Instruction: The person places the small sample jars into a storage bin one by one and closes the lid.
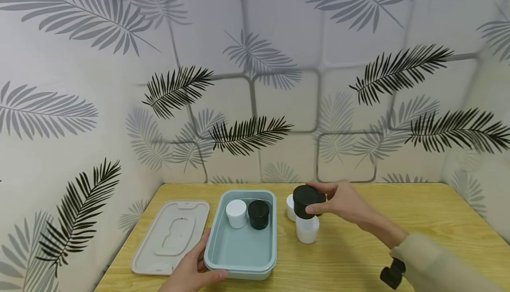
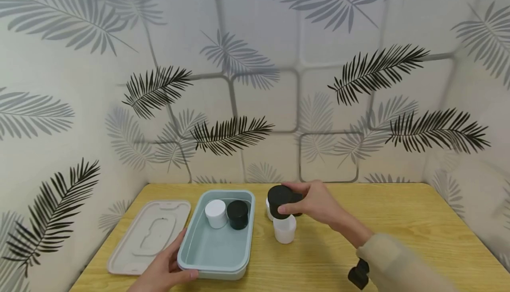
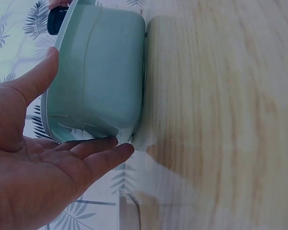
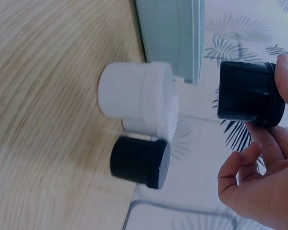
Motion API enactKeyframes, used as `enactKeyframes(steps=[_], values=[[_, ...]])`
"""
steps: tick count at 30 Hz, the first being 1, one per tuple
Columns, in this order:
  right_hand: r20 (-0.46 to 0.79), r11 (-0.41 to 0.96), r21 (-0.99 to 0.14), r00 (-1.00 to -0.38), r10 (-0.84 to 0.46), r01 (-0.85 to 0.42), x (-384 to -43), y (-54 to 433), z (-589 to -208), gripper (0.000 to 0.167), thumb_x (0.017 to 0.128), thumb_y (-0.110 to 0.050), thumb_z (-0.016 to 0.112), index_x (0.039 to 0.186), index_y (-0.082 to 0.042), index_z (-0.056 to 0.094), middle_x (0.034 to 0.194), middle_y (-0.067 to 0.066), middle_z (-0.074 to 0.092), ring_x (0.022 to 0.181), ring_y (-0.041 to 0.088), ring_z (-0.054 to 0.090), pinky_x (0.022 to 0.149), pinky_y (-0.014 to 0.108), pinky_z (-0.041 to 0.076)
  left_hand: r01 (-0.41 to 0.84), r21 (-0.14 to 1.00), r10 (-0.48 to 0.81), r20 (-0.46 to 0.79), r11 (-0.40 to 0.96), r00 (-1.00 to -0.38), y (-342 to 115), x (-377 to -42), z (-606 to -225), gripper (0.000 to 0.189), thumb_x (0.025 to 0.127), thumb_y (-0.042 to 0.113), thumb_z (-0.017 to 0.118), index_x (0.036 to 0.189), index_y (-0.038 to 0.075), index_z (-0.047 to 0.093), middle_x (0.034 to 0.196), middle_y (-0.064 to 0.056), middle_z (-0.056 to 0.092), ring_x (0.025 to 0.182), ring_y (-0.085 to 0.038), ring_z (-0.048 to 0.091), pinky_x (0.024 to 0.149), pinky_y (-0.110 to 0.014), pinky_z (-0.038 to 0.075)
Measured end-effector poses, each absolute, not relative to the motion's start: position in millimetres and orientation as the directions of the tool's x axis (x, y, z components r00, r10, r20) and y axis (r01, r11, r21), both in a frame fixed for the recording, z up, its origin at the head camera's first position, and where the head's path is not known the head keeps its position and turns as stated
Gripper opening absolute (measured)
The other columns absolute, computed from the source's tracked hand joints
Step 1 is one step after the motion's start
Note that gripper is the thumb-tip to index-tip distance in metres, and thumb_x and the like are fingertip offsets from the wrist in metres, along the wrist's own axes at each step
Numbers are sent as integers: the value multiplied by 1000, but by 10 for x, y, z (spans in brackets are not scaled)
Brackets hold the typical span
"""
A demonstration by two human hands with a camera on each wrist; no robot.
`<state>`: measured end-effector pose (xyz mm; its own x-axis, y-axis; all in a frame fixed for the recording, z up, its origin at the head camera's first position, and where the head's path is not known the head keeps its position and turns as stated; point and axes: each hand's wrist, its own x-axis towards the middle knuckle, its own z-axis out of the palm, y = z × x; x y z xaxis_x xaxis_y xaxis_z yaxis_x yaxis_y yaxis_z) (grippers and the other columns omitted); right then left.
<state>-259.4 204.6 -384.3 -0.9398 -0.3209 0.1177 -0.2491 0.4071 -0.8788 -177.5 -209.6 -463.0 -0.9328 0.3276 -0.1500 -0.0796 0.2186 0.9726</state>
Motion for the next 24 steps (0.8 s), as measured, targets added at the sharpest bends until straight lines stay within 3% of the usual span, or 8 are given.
enactKeyframes(steps=[4,10,12,15,18,19,21,24], values=[[114,370,-894,-928,-355,-251,-2612,1869,-3840,76,83,-27,94,149,-9,62,141,17,65,73,12,58,65,25,50,-73,974,333,-143,216,-932,-2107,-1774,-4633,113,97,21,81,167,0,-5,166,-36,21,136,-44,53,103,-39,53],[131,373,-884,-916,-379,-281,-2645,1555,-3880,73,80,-30,95,145,-11,67,139,10,67,99,15,54,83,29,44,-73,972,330,-146,224,-933,-2112,-1790,-4640,113,97,22,81,167,0,-6,166,-36,21,136,-44,53,103,-39,53],[124,379,-884,-917,-378,-275,-2651,1447,-3898,71,79,-31,96,142,-12,69,140,10,67,92,17,50,77,29,40,-73,973,333,-146,221,-932,-2108,-1793,-4634,113,97,22,81,167,0,-5,166,-35,20,137,-43,53,104,-39,53],[115,395,-878,-920,-375,-271,-2660,1294,-3935,69,78,-32,97,139,-14,72,89,4,75,69,16,40,61,26,34,-56,975,346,-130,215,-929,-2113,-1803,-4642,113,97,21,81,167,0,-5,166,-36,20,136,-44,53,103,-39,53],[111,404,-874,-922,-371,-268,-2671,1158,-3981,69,77,-34,97,138,-15,73,91,3,75,62,15,33,57,25,31,-54,975,351,-128,215,-927,-2114,-1800,-4646,114,97,21,82,167,-1,-6,166,-36,20,137,-45,52,103,-38,53],[116,401,-875,-920,-374,-273,-2678,1118,-4001,68,77,-34,97,138,-14,73,91,3,74,67,16,41,63,26,37,-52,975,352,-128,215,-927,-2114,-1798,-4649,115,96,21,82,167,-1,-6,166,-36,19,138,-45,51,104,-39,53],[125,381,-882,-918,-377,-277,-2690,1042,-4038,68,78,-34,97,138,-14,73,129,10,73,93,19,59,80,33,48,-59,974,346,-133,217,-929,-2107,-1788,-4642,116,95,22,83,167,-1,-6,166,-36,19,138,-45,50,104,-39,53],[141,347,-893,-910,-391,-287,-2703,946,-4084,71,78,-31,97,141,-12,70,143,9,65,136,26,54,111,50,44,-57,974,339,-131,220,-932,-2100,-1778,-4635,117,95,23,84,167,-1,-5,167,-35,20,138,-44,52,105,-39,53]])
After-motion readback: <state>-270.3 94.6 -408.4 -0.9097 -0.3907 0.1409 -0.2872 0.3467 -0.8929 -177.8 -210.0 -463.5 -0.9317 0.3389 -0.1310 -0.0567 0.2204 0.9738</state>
